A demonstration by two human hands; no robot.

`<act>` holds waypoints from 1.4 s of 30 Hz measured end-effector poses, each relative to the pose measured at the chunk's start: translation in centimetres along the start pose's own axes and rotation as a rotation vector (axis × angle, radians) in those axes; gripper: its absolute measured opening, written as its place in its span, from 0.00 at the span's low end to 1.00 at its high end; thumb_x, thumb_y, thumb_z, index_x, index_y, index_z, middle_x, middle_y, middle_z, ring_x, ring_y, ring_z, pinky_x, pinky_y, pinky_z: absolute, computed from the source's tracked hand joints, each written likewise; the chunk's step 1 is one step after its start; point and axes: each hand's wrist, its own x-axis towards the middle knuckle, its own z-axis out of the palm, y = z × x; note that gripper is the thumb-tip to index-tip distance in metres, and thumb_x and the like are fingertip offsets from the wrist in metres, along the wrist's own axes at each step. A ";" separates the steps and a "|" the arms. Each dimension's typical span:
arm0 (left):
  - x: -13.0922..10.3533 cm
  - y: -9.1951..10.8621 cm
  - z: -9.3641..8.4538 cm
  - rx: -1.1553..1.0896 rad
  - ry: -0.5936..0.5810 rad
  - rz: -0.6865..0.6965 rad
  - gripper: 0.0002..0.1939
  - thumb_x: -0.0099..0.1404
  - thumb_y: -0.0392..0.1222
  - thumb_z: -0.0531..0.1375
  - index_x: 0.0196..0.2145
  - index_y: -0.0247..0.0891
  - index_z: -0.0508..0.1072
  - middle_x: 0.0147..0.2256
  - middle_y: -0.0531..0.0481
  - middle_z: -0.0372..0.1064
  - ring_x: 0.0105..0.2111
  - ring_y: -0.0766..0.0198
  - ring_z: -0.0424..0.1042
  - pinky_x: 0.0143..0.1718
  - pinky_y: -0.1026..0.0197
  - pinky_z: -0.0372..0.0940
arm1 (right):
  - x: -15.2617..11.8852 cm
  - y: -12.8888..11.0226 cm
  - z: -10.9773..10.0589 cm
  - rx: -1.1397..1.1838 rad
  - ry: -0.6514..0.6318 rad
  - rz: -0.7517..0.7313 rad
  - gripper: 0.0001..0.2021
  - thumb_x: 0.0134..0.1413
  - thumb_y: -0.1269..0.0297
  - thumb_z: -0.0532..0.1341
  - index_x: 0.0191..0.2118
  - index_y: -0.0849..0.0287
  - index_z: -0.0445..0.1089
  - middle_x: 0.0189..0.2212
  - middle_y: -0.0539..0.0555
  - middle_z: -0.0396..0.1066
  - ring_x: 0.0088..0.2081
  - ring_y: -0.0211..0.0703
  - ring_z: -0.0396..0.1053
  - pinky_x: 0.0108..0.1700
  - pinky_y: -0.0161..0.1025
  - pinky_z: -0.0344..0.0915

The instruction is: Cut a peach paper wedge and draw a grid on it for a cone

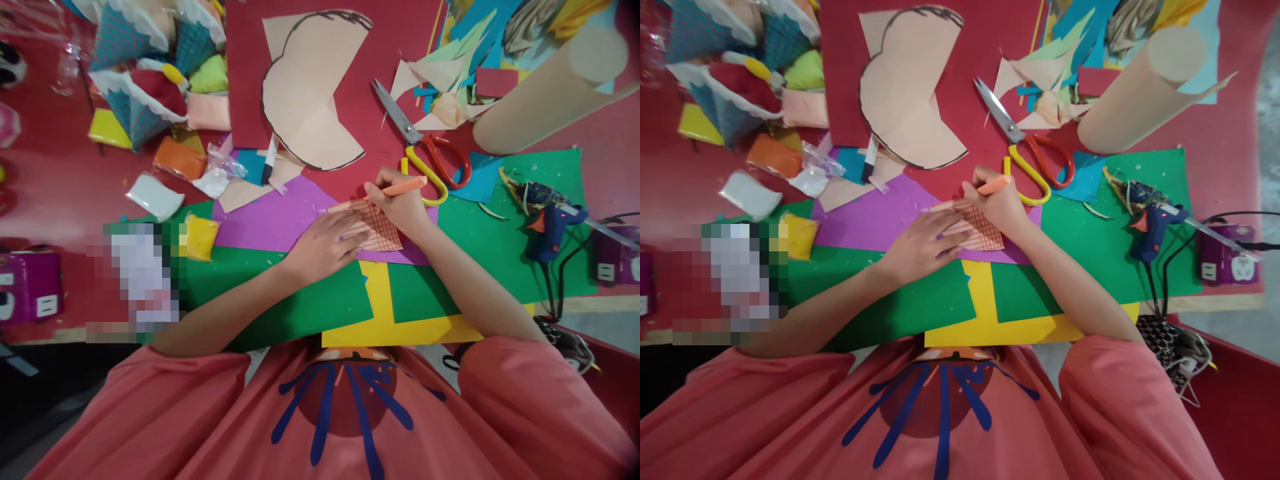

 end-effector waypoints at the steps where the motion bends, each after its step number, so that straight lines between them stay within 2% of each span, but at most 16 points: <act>1: 0.0 0.0 0.0 0.003 0.009 0.008 0.14 0.70 0.39 0.54 0.50 0.38 0.74 0.54 0.37 0.69 0.56 0.48 0.68 0.52 0.44 0.67 | 0.0 0.0 0.0 -0.001 0.001 -0.007 0.17 0.57 0.67 0.61 0.22 0.55 0.52 0.19 0.44 0.53 0.23 0.33 0.54 0.26 0.37 0.52; 9: 0.2 0.1 -0.2 0.025 0.013 0.024 0.14 0.70 0.38 0.54 0.49 0.36 0.74 0.52 0.37 0.71 0.57 0.48 0.67 0.52 0.46 0.68 | 0.3 -0.2 0.0 -0.050 -0.026 0.032 0.20 0.50 0.76 0.60 0.19 0.55 0.47 0.17 0.44 0.50 0.21 0.33 0.50 0.24 0.38 0.51; 15: 0.1 0.1 0.0 -0.010 0.007 -0.005 0.14 0.70 0.39 0.53 0.50 0.38 0.74 0.54 0.37 0.70 0.57 0.48 0.67 0.53 0.44 0.67 | 0.2 -0.1 0.0 -0.042 -0.011 0.012 0.16 0.55 0.69 0.59 0.21 0.55 0.51 0.18 0.45 0.53 0.23 0.34 0.52 0.25 0.37 0.52; 23: 0.0 0.1 0.1 0.005 0.042 0.020 0.13 0.69 0.38 0.54 0.48 0.36 0.74 0.52 0.36 0.70 0.56 0.49 0.69 0.52 0.46 0.68 | 0.3 0.0 -0.1 -0.067 -0.081 -0.018 0.20 0.49 0.76 0.59 0.18 0.55 0.47 0.16 0.44 0.47 0.21 0.33 0.46 0.24 0.38 0.46; 29: -0.2 -0.3 0.2 0.025 0.031 -0.025 0.15 0.70 0.38 0.53 0.51 0.36 0.73 0.56 0.36 0.68 0.59 0.48 0.66 0.56 0.43 0.65 | -0.5 0.0 -0.4 0.092 0.084 -0.067 0.17 0.59 0.67 0.57 0.22 0.54 0.51 0.18 0.45 0.55 0.21 0.34 0.54 0.26 0.38 0.53; 33: -0.2 -0.8 0.1 0.030 -0.009 -0.076 0.16 0.70 0.41 0.53 0.53 0.37 0.71 0.59 0.35 0.64 0.61 0.47 0.63 0.58 0.40 0.62 | -0.4 -0.1 -0.4 0.052 0.003 -0.043 0.16 0.58 0.65 0.59 0.22 0.54 0.54 0.18 0.46 0.58 0.22 0.35 0.56 0.26 0.38 0.54; 42: 0.0 -0.8 -0.1 0.015 0.006 -0.076 0.15 0.69 0.40 0.54 0.51 0.37 0.73 0.55 0.35 0.68 0.58 0.47 0.66 0.56 0.42 0.65 | 0.1 -0.2 -0.2 -0.026 -0.052 0.005 0.16 0.57 0.65 0.60 0.22 0.54 0.54 0.18 0.47 0.56 0.22 0.38 0.55 0.25 0.39 0.52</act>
